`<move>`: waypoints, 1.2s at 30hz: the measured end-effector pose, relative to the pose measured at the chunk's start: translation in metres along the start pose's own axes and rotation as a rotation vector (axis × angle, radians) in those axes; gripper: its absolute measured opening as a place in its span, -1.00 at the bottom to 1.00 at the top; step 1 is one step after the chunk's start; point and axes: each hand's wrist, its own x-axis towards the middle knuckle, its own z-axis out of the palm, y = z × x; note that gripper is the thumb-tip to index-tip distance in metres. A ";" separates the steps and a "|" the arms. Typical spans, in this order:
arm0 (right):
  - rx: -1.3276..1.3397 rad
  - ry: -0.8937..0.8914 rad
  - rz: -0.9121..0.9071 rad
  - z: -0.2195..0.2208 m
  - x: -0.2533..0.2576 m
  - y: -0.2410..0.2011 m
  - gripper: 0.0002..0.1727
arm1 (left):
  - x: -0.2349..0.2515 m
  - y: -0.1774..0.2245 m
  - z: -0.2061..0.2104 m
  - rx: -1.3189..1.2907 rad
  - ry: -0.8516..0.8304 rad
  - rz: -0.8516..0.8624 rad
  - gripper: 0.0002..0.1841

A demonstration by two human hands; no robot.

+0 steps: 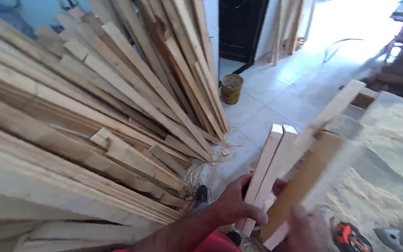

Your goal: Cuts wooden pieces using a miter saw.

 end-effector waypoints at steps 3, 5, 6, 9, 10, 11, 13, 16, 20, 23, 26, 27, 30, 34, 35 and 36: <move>0.032 -0.013 -0.096 0.018 0.034 0.004 -0.02 | 0.003 0.019 -0.049 -0.049 0.123 0.065 -0.12; -0.017 -0.036 -0.053 0.067 0.038 0.010 -0.11 | 0.004 0.028 -0.068 -0.033 0.087 0.113 -0.10; -0.075 -0.040 -0.040 0.097 0.039 0.013 -0.21 | 0.007 0.033 -0.077 -0.009 0.047 0.121 -0.03; -0.052 -0.151 -0.042 0.149 0.060 0.018 -0.26 | 0.010 0.055 -0.119 0.006 0.069 0.149 0.04; -0.009 -0.201 -0.040 0.155 0.075 0.020 -0.21 | 0.008 0.064 -0.138 -0.003 0.129 0.125 0.01; 0.046 -0.262 -0.056 0.161 0.094 0.024 -0.11 | 0.007 0.072 -0.158 -0.004 0.190 0.105 0.00; 0.041 -0.338 -0.085 0.178 0.121 0.034 0.00 | 0.007 0.079 -0.193 -0.008 0.268 0.108 0.01; -0.031 -0.329 0.024 0.244 0.103 0.037 -0.49 | 0.008 0.084 -0.210 0.000 0.197 0.113 0.08; 0.013 -0.598 0.165 0.277 0.109 0.047 -0.29 | 0.005 0.072 -0.237 -0.024 0.185 0.208 0.08; -0.007 -0.662 0.309 0.284 0.124 0.064 0.03 | 0.007 0.042 -0.246 0.293 0.433 0.480 0.12; -0.096 -0.756 0.405 0.287 0.137 0.078 0.22 | 0.004 0.022 -0.250 0.435 0.542 0.460 0.16; -0.116 -0.778 0.444 0.287 0.140 0.082 0.23 | 0.002 0.021 -0.251 0.417 0.536 0.447 0.17; -0.064 -0.817 0.563 0.291 0.148 0.091 0.18 | -0.001 0.025 -0.257 0.319 0.473 0.399 0.21; -0.121 -0.819 0.589 0.288 0.151 0.101 0.18 | -0.002 0.032 -0.269 0.243 0.267 0.193 0.34; -0.127 -0.798 0.599 0.287 0.151 0.104 0.17 | -0.002 0.034 -0.276 0.258 0.260 0.135 0.27; -0.123 -0.759 0.620 0.286 0.150 0.107 0.13 | -0.003 0.037 -0.284 0.293 0.313 0.059 0.13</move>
